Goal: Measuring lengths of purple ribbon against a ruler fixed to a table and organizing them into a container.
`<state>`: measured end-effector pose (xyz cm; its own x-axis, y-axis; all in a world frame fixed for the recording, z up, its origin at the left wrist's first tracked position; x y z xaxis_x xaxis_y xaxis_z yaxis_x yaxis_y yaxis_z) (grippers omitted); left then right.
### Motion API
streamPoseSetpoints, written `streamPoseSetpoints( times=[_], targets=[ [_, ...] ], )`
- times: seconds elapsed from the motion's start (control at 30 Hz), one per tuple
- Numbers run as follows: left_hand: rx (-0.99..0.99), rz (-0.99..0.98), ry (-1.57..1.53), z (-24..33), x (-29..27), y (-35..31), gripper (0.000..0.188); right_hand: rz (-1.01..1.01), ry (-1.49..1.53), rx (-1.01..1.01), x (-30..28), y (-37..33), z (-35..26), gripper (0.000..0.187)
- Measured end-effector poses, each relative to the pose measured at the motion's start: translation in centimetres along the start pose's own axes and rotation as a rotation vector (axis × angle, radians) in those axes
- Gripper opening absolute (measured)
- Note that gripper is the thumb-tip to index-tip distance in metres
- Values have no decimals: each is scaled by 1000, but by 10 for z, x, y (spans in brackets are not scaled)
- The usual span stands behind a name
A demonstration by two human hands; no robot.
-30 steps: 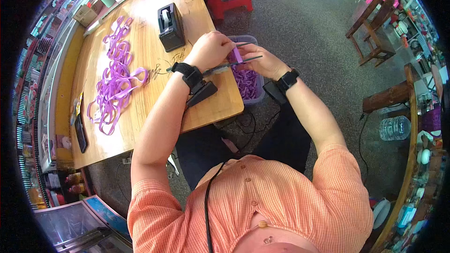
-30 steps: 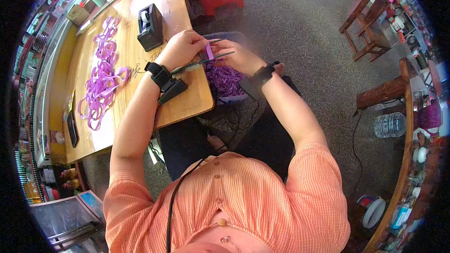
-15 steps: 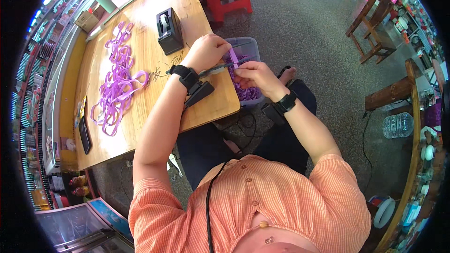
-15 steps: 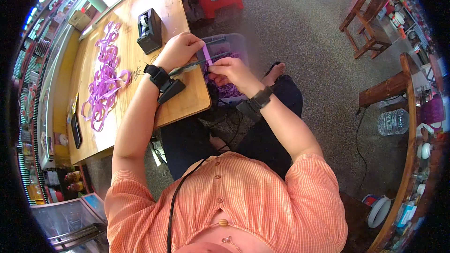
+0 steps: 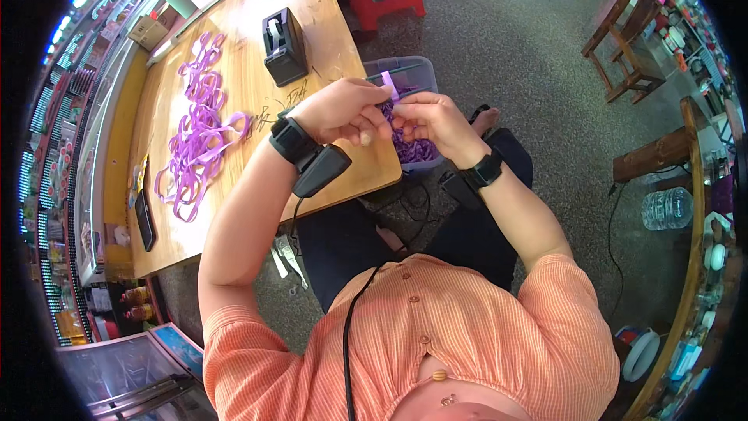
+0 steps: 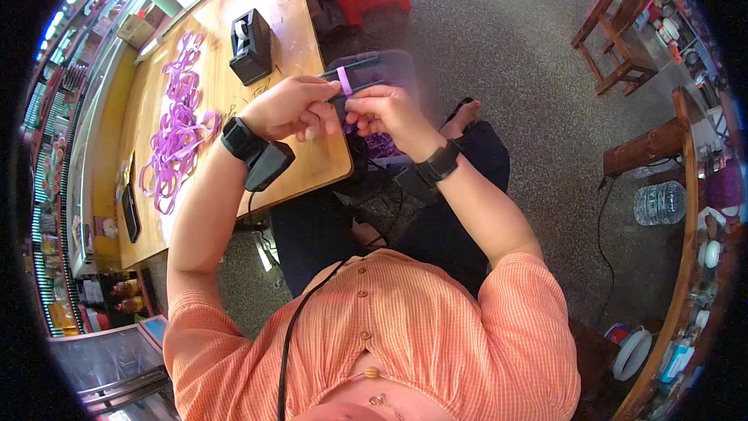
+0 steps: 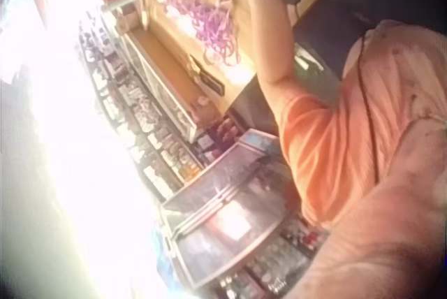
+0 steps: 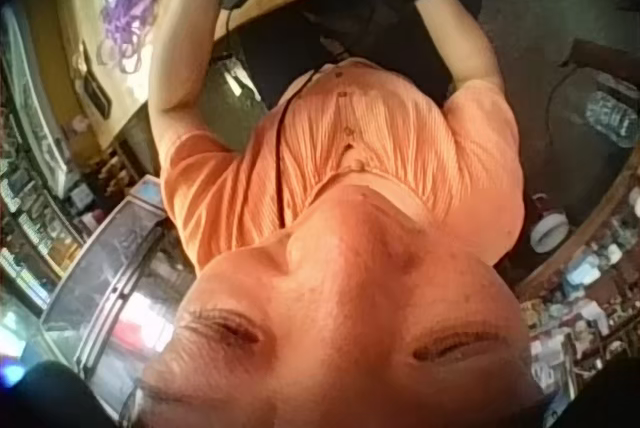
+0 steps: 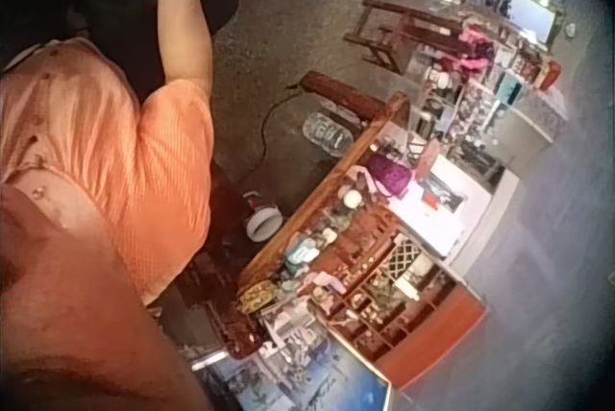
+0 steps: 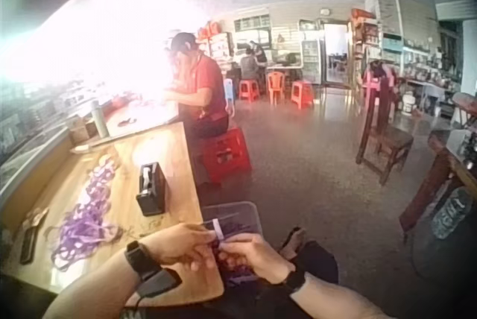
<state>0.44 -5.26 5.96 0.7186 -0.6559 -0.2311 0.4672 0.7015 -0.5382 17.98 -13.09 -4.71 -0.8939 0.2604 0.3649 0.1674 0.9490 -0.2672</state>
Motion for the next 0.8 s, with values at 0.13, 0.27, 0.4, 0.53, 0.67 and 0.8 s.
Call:
streamPoseSetpoints(
  times=[0.13, 0.27, 0.4, 0.53, 0.67, 0.8],
  targets=[
    [-40, -33, -198, -16, -2, 15, 28, 35, -72, 14, 8, -9, -11, 21],
    [75, -45, -174, -22, 1, 14, 27, -97, -295, -88, 7, -7, -54, 20],
    [106, -35, -190, -24, 2, 13, 26, -191, -421, -267, 64, 34, -108, 23],
    [163, -64, -209, -28, 1, 12, 25, -194, -619, -285, 136, 109, -117, 24],
    [257, -113, -176, -34, 5, 23, 24, -111, -724, -142, 174, 145, -109, 25],
    [236, -130, -192, -39, 6, 29, 25, -58, -684, -45, 191, 152, -103, 22]
  ],
)
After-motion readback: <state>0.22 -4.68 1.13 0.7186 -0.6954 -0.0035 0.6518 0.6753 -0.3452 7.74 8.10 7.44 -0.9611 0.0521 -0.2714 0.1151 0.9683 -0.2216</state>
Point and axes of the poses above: each hand's wrist, its own y-axis towards the middle knuckle, its own x-axis out of the palm, z = x × y, the point moved 1 cm from there along y, towards the middle knuckle, and after that the axes turned 14 degrees about z, right-handed, at the moved point
